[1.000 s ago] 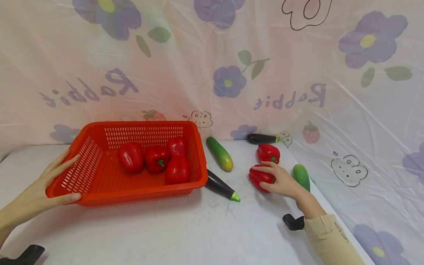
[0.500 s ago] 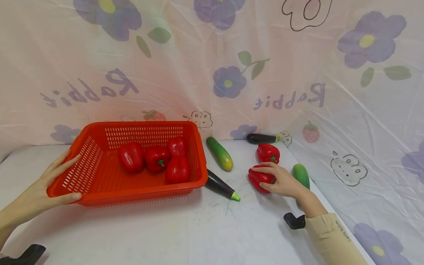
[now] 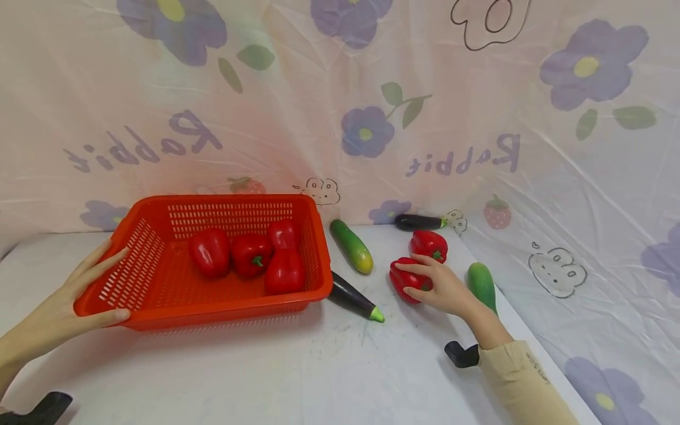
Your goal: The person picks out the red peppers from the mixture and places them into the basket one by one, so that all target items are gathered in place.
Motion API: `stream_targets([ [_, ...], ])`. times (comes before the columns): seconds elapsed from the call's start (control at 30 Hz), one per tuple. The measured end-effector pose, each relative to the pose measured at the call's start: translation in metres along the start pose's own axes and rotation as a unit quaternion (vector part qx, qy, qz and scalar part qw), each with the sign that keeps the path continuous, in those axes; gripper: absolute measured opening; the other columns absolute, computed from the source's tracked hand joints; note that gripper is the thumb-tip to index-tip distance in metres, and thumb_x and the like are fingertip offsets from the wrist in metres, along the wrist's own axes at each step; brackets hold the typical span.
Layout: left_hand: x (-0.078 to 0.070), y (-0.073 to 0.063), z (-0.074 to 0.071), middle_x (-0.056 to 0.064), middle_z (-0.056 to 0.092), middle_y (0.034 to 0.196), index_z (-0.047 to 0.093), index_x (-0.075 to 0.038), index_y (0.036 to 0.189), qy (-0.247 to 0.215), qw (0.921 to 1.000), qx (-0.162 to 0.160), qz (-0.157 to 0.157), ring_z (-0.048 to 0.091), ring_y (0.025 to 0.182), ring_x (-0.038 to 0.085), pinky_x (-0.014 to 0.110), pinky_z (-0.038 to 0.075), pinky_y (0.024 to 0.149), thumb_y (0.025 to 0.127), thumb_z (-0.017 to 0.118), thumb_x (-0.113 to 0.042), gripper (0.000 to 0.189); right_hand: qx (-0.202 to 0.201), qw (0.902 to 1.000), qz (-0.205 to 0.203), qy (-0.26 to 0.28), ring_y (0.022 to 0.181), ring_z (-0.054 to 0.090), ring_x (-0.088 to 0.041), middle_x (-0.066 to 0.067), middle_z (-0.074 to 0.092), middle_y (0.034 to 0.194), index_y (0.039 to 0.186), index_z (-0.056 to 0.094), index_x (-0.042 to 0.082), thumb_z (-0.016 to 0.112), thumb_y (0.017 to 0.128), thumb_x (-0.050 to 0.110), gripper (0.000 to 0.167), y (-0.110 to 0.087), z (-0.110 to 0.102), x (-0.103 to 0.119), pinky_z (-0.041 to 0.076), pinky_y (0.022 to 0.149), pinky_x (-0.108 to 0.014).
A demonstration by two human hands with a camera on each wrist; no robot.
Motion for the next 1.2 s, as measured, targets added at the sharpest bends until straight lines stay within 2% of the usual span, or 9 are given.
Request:
stream_targets([
  [0.43, -0.002, 0.0, -0.001, -0.013, -0.008, 0.161, 0.02, -0.025, 0.154, 0.004, 1.0, -0.004, 0.003, -0.009, 0.147, 0.024, 0.084, 0.008, 0.092, 0.076, 0.078, -0.015, 0.098, -0.066, 0.9974, -0.024, 0.011, 0.127, 0.041, -0.043, -0.022, 0.046, 0.14, 0.132, 0.059, 0.017, 0.077, 0.079, 0.016, 0.055, 0.013, -0.004, 0.014, 0.055, 0.079, -0.057],
  [0.7, -0.001, -0.001, 0.0, -0.012, -0.008, 0.161, 0.02, -0.025, 0.154, 0.005, 1.0, -0.004, 0.002, -0.009, 0.147, 0.025, 0.084, 0.009, 0.092, 0.076, 0.078, -0.015, 0.098, -0.139, 0.9887, -0.054, 0.013, 0.128, 0.041, -0.042, -0.021, 0.045, 0.142, 0.131, 0.06, 0.015, 0.078, 0.079, 0.014, 0.055, 0.017, -0.014, 0.029, 0.055, 0.078, -0.057],
  [0.93, -0.002, -0.001, -0.001, -0.012, -0.008, 0.161, 0.02, -0.024, 0.154, 0.003, 1.0, -0.004, 0.003, -0.01, 0.147, 0.025, 0.084, 0.008, 0.092, 0.076, 0.077, -0.015, 0.097, -0.175, 0.9811, -0.078, 0.028, 0.126, 0.044, -0.037, -0.017, 0.046, 0.143, 0.129, 0.062, 0.015, 0.078, 0.078, 0.011, 0.054, 0.023, -0.021, 0.044, 0.058, 0.076, -0.05],
  [1.2, -0.002, -0.003, 0.0, -0.014, -0.009, 0.161, 0.02, -0.024, 0.154, -0.003, 1.0, -0.002, 0.002, -0.012, 0.147, 0.022, 0.085, 0.004, 0.092, 0.076, 0.077, -0.014, 0.098, -0.192, 0.9764, -0.091, 0.039, 0.126, 0.047, -0.032, -0.012, 0.046, 0.145, 0.13, 0.062, 0.017, 0.079, 0.078, 0.013, 0.055, 0.032, -0.025, 0.059, 0.056, 0.08, -0.032],
])
Point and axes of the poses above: each hand's wrist, its own y-axis towards the middle knuckle, its own z-axis out of the palm, x = y × z, the point moved 10 cm from there along y, towards the middle knuckle
